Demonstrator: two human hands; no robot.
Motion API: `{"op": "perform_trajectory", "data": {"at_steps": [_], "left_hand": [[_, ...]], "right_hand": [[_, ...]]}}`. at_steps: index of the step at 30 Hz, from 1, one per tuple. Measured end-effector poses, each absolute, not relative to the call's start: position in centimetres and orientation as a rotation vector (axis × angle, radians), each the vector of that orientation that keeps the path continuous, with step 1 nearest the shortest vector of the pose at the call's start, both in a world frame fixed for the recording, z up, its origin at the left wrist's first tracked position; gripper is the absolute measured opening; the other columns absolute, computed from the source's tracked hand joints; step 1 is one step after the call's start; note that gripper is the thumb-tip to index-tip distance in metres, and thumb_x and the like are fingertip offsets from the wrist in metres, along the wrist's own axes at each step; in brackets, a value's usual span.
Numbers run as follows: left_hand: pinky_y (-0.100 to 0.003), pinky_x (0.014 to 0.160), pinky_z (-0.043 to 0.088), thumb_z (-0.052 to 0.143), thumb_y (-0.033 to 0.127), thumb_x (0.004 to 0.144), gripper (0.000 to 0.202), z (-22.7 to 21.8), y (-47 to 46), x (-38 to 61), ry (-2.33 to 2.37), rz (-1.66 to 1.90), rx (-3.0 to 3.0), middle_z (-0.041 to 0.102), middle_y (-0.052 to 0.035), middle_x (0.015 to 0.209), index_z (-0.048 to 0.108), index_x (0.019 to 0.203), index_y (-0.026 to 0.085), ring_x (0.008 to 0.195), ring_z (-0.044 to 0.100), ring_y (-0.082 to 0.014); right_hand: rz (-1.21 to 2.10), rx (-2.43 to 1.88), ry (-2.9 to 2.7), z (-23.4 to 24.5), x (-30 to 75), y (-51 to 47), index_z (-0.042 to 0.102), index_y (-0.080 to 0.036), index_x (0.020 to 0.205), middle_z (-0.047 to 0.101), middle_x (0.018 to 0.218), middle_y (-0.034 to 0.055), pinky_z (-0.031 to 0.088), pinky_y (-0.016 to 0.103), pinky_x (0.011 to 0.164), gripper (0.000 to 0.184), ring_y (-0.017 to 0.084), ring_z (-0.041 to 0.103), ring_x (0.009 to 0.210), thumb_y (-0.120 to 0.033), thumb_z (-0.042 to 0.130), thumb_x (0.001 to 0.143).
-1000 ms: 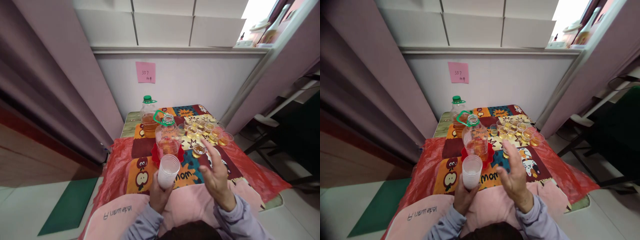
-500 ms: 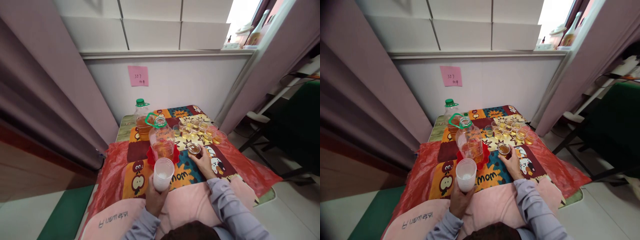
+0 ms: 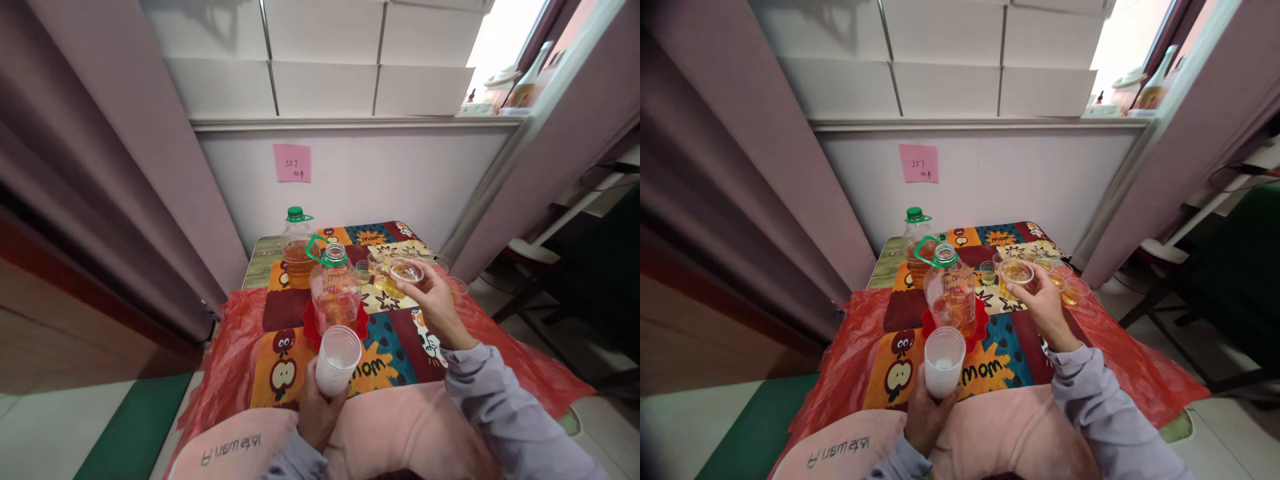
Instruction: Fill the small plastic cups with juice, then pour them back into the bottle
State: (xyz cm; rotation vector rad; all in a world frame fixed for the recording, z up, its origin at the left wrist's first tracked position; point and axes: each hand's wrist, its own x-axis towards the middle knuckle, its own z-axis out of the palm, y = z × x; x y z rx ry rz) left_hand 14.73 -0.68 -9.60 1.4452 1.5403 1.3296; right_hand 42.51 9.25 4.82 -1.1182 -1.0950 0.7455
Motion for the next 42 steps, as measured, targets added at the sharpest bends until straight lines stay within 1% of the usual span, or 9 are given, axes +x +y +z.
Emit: {"op": "perform_trajectory", "data": {"at_steps": [2,4,8,14,21,28,32,37,42], "left_hand": [[-0.049,0.081,0.065,0.083,0.049,0.068,0.062,-9.3,-0.7,14.8,1.535,1.325,1.411,0.081,-0.0110,0.099,0.069,0.120,0.019,0.091,0.078,-0.0337],[-0.049,0.082,0.065,0.084,0.048,0.067,0.061,-9.1,-0.8,14.9,1.532,1.318,1.385,0.081,-0.0104,0.099,0.068,0.118,0.019,0.091,0.078,-0.0336],[-0.049,0.082,0.064,0.083,0.043,0.067,0.055,-8.9,-1.0,14.9,1.525,1.299,1.360,0.080,-0.0090,0.096,0.066,0.114,0.021,0.088,0.078,-0.0324],[-0.048,0.081,0.064,0.082,0.042,0.068,0.054,-9.0,-1.0,14.8,1.516,1.275,1.365,0.080,-0.0079,0.095,0.064,0.115,0.021,0.087,0.078,-0.0320],[-0.048,0.084,0.064,0.082,0.037,0.069,0.052,-9.1,-1.1,14.8,1.475,1.297,1.364,0.080,-0.0107,0.101,0.063,0.114,0.020,0.092,0.078,-0.0330],[-0.048,0.084,0.063,0.081,0.037,0.070,0.053,-9.2,-1.1,14.7,1.473,1.269,1.338,0.079,-0.0094,0.101,0.062,0.117,0.020,0.091,0.077,-0.0317],[-0.048,0.085,0.062,0.081,0.035,0.070,0.052,-9.4,-1.1,14.7,1.467,1.274,1.333,0.079,-0.0097,0.102,0.062,0.116,0.020,0.092,0.077,-0.0312],[-0.049,0.088,0.062,0.082,0.036,0.069,0.055,-9.5,-1.1,14.7,1.475,1.276,1.324,0.078,-0.0100,0.104,0.062,0.118,0.019,0.094,0.076,-0.0317],[-0.047,0.087,0.062,0.081,0.034,0.068,0.055,-9.4,-1.1,14.8,1.478,1.262,1.303,0.077,-0.0084,0.102,0.063,0.118,0.020,0.093,0.076,-0.0309]], "right_hand": [[0.787,-1.062,-1.182,8.6,41.9,9.8,0.070,-0.024,0.131,0.079,0.134,0.0126,0.059,0.056,0.110,0.063,0.032,0.077,0.120,-0.049,0.094,0.078],[0.843,-1.005,-1.239,11.6,41.1,10.5,0.070,-0.025,0.131,0.079,0.133,0.0105,0.059,0.053,0.110,0.060,0.029,0.076,0.121,-0.047,0.092,0.080],[0.939,-0.980,-1.300,14.6,39.5,12.1,0.070,-0.025,0.130,0.081,0.128,0.0092,0.062,0.053,0.106,0.060,0.028,0.078,0.117,-0.046,0.093,0.079],[0.968,-0.994,-1.382,15.8,37.8,13.7,0.070,-0.020,0.129,0.082,0.126,0.0111,0.061,0.054,0.106,0.064,0.028,0.078,0.115,-0.041,0.095,0.075],[0.917,-1.043,-1.522,16.9,37.7,14.1,0.072,-0.019,0.132,0.080,0.129,0.0128,0.058,0.057,0.113,0.064,0.029,0.077,0.117,-0.038,0.095,0.076],[0.853,-1.109,-1.591,17.1,38.0,14.6,0.073,-0.019,0.133,0.082,0.124,0.0123,0.055,0.061,0.115,0.067,0.031,0.077,0.114,-0.039,0.095,0.072],[0.842,-1.134,-1.627,17.6,37.9,14.5,0.073,-0.020,0.132,0.080,0.128,0.0127,0.056,0.061,0.114,0.066,0.033,0.077,0.116,-0.038,0.094,0.072],[0.827,-1.163,-1.658,18.1,38.0,14.3,0.074,-0.022,0.134,0.080,0.126,0.0109,0.059,0.059,0.111,0.066,0.033,0.077,0.114,-0.036,0.093,0.072],[0.725,-1.208,-1.729,18.2,38.3,14.5,0.076,-0.023,0.135,0.080,0.125,0.0109,0.055,0.061,0.116,0.065,0.034,0.076,0.116,-0.034,0.092,0.073]]}}
